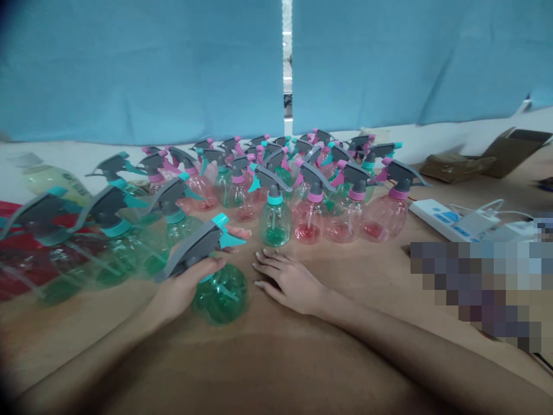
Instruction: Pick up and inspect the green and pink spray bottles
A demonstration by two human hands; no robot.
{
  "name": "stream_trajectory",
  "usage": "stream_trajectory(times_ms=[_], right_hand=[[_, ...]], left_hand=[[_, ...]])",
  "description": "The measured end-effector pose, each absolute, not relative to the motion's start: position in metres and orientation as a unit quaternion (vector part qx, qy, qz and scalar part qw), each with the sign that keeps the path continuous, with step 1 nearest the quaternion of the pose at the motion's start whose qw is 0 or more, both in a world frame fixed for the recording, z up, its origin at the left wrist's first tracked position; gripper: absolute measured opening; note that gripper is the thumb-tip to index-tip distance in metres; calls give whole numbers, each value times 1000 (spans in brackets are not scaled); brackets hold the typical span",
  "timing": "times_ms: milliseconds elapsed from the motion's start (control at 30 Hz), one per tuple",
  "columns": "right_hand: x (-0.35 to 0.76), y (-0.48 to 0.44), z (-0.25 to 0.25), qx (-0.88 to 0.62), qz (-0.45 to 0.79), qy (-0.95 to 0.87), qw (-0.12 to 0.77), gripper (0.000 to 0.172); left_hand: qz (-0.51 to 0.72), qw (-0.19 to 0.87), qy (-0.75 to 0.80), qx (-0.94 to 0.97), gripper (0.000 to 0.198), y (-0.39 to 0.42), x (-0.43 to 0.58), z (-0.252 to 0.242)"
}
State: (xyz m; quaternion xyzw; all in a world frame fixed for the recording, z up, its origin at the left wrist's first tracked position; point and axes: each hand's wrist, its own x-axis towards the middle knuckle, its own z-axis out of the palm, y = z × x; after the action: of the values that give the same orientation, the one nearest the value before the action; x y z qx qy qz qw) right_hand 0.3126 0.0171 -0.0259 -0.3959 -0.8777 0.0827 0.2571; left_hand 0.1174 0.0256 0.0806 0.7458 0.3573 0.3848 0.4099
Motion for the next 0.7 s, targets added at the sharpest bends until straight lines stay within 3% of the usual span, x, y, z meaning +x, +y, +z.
stream_trajectory(times_ms=[700], right_hand=[[313, 17, -24, -404, 76, -881, 235, 45]], left_hand=[[391, 431, 357, 730, 34, 26, 117, 79]])
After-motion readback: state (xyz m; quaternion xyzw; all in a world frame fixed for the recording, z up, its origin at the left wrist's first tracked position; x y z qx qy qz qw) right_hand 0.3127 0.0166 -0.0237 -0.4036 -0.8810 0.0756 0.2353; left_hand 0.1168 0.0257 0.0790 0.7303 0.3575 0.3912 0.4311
